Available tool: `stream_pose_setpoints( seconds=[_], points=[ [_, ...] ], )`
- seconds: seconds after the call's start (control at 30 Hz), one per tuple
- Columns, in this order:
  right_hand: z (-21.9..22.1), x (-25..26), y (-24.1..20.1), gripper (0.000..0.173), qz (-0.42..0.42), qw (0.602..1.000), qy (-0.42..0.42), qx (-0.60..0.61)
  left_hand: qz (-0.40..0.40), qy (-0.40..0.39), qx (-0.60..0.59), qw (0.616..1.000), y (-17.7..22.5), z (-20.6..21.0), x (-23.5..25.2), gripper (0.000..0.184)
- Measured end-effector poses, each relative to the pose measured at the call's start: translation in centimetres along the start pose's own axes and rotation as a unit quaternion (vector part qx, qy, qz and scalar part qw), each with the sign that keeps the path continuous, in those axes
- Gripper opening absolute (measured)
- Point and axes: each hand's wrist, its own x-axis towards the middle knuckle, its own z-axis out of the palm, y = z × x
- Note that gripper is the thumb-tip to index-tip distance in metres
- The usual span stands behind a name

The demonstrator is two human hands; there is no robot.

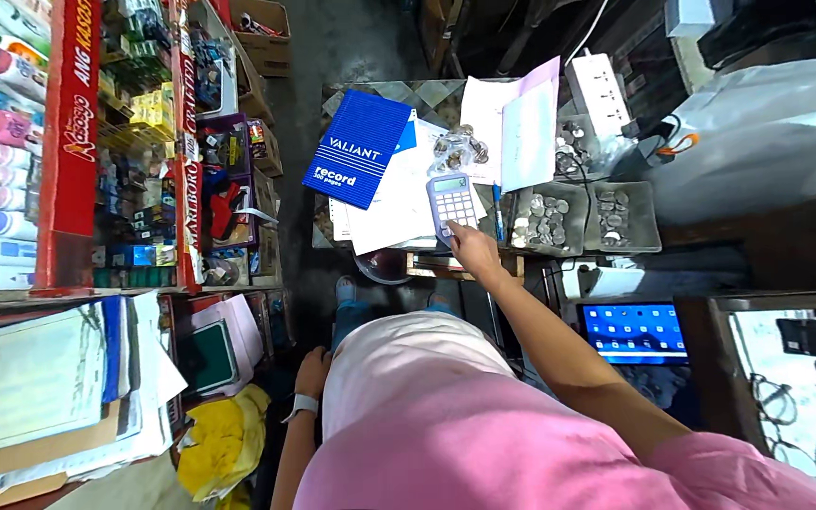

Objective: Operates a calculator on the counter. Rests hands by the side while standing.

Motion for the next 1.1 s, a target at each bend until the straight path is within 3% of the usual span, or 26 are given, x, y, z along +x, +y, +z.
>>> stream_pose_setpoints(
  seconds=[0.1,0.23,0.47,0.63,0.73,1.03,1.1],
  points=[
    [0.3,0.0,-0.5,0.046,0.004,0.999,-0.044,-0.022,0.002,0.006,-0.002,1.0,-0.2,0.0,0.2,0.041],
    [0.8,-1.2,-0.2,0.04,-0.025,1.0,-0.002,-0.011,0.001,0.002,0.005,1.0,-0.2,0.2,0.4,0.042],
    [1.0,-2.0,-0.1,0.048,0.004,0.997,-0.076,-0.035,0.003,-0.004,0.02,1.0,0.0,0.2,0.5,0.041],
    [0.7,-2.0,-0.2,0.05,0.001,0.999,-0.043,-0.015,-0.001,-0.006,0.023,1.0,0.1,-0.1,0.5,0.04],
    [0.5,-1.4,-0.4,0.052,0.024,0.995,-0.09,-0.035,-0.004,-0.008,0.024,1.0,0.0,-0.1,0.4,0.04],
    [0.3,-1.1,-0.6,0.05,-0.004,1.0,-0.026,-0.009,-0.009,-0.003,0.011,1.0,0.1,0.0,0.3,0.042],
    [0.5,-1.0,-0.4,0.05,0.004,0.999,-0.048,-0.017,-0.009,-0.002,0.011,1.0,0.0,0.1,0.4,0.042]
  ],
)
